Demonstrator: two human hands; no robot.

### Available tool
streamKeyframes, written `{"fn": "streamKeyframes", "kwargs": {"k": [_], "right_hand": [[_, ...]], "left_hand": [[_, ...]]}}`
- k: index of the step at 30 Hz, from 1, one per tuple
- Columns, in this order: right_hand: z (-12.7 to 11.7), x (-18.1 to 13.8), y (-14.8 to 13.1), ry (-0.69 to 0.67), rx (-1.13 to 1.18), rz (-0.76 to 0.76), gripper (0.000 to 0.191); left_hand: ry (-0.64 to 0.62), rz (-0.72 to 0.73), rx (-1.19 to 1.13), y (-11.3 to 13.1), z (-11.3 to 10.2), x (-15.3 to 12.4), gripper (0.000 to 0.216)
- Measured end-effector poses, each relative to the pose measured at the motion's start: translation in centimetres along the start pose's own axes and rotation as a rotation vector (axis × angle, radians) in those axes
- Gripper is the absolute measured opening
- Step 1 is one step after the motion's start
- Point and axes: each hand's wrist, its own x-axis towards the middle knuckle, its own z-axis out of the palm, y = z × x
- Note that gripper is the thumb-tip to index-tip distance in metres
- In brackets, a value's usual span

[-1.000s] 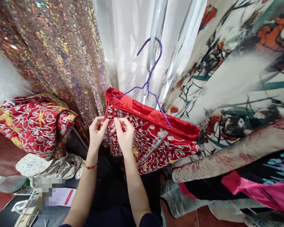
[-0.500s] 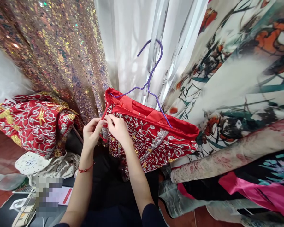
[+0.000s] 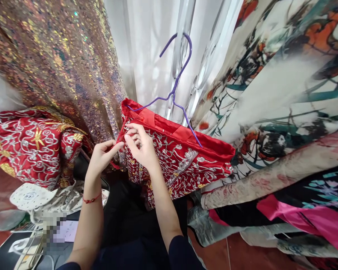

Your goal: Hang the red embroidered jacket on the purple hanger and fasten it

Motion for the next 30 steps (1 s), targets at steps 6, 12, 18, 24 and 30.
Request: {"fn": "streamKeyframes", "kwargs": {"k": [6,12,18,24,30], "right_hand": [[2.9,-3.3,3.0,0.339,0.024,-0.001,0.024],[2.3,-4.4,3.4,0.265,0.061,0.185,0.012],[2.3,-3.5,2.3,0.118,-0.041,0.115,0.017],[2.2,-1.6,2.4,0.058,-0.054,0.048,0.019],[0.4,-0.9,1.7,0.155,-0.179,0.106,0.021]], "left_hand": [[0.018,-0.065,-0.086,0.0,0.2,-0.5,0.045],[0.003,-0.070,-0.082,0.0,0.4,-0.8,0.049],[-0.034,0.008,0.017,0.4,1.0,-0.6,0.044],[-0.068,0.114,0.249,1.0,0.7,-0.6,0.038],[-0.053,0.135,0.355,1.2,-0.3,-0.1,0.022]]}}
